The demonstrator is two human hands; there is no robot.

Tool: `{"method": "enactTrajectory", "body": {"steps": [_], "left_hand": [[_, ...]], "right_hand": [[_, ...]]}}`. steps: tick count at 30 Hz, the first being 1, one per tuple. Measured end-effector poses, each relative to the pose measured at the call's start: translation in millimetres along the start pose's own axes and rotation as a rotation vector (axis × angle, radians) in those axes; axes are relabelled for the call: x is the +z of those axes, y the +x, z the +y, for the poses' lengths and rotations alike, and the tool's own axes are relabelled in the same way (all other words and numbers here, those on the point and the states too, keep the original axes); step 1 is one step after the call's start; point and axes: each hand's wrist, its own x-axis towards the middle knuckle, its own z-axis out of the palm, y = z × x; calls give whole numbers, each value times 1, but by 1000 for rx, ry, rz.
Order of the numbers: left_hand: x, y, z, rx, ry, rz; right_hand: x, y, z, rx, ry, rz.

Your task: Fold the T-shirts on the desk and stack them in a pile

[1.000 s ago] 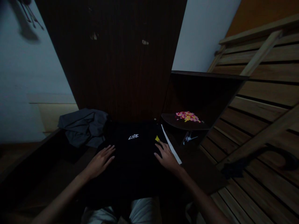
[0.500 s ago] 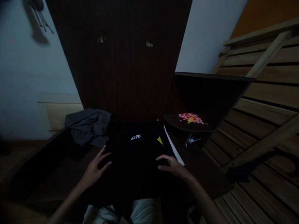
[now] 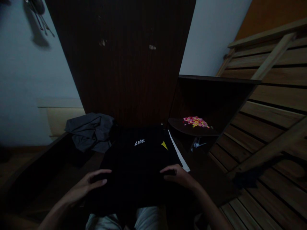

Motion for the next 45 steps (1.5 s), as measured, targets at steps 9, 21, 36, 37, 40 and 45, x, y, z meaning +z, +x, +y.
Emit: {"method": "enactTrajectory", "body": {"steps": [9, 21, 36, 37, 40, 45], "left_hand": [[-14, -2, -9, 165, -87, -9], [-36, 10, -16, 143, 100, 61], [-17, 120, 28, 579, 1000, 458], [-14, 133, 35, 609, 1012, 450], [-6, 169, 52, 609, 1092, 499], [-1, 211, 61, 357, 1131, 555]], "right_hand": [[-6, -13, 10, 19, 261, 222], [-5, -14, 24, 86, 218, 163], [-50, 84, -10, 131, -415, 511], [-52, 98, -11, 146, -447, 507], [-54, 140, -12, 237, -463, 461], [-50, 188, -15, 381, -440, 503]]}}
